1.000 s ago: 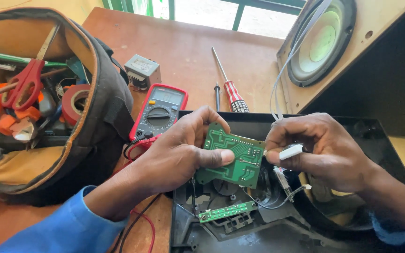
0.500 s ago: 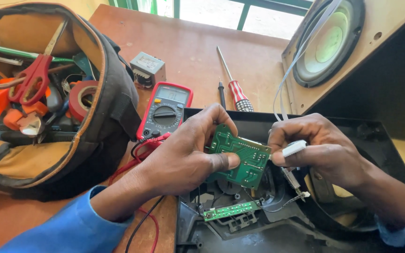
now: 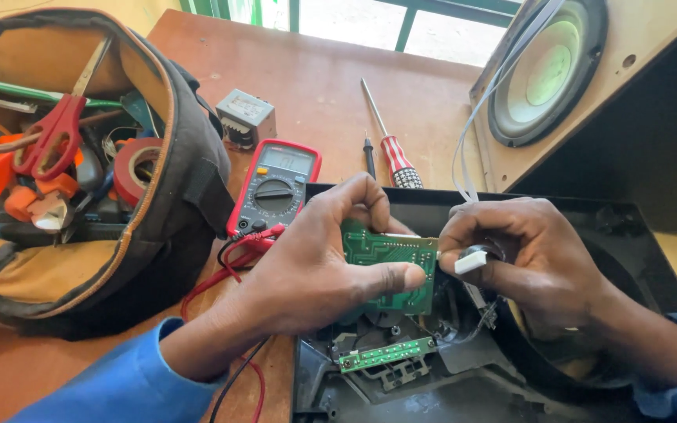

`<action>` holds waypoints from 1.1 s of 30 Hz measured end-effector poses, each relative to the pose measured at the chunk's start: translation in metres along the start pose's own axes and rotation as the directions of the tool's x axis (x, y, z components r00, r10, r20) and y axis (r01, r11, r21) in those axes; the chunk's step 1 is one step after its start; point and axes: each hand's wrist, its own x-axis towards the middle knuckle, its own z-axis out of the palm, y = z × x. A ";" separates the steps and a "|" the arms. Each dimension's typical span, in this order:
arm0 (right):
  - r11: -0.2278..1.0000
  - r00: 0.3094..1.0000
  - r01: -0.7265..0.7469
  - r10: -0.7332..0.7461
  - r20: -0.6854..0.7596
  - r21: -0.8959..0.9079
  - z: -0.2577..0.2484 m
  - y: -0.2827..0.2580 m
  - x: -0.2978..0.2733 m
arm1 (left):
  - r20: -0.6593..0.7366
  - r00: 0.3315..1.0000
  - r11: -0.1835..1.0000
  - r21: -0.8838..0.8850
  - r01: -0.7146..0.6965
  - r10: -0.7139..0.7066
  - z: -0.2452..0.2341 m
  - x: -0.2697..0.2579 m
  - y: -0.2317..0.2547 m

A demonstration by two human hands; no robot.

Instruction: The person uses a screwdriver to loosen screws on a circuit board inside a black electronic device. They then disconnect a ribbon cable and use a multimeter to test various points on the circuit board with red and black probes.

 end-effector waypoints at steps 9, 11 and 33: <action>1.000 0.970 0.015 -0.021 0.244 0.024 -0.003 -0.005 0.018 | -0.098 0.993 0.976 0.198 0.091 -0.073 0.009 -0.004 0.010; 0.999 0.965 0.033 -0.036 0.260 0.016 0.000 -0.001 0.018 | -0.117 0.986 0.969 0.202 0.142 -0.120 0.011 -0.004 0.009; 0.997 0.996 0.044 -0.039 0.083 -0.068 0.009 0.016 0.002 | -0.353 0.935 0.996 0.057 0.066 -0.042 -0.002 -0.005 -0.003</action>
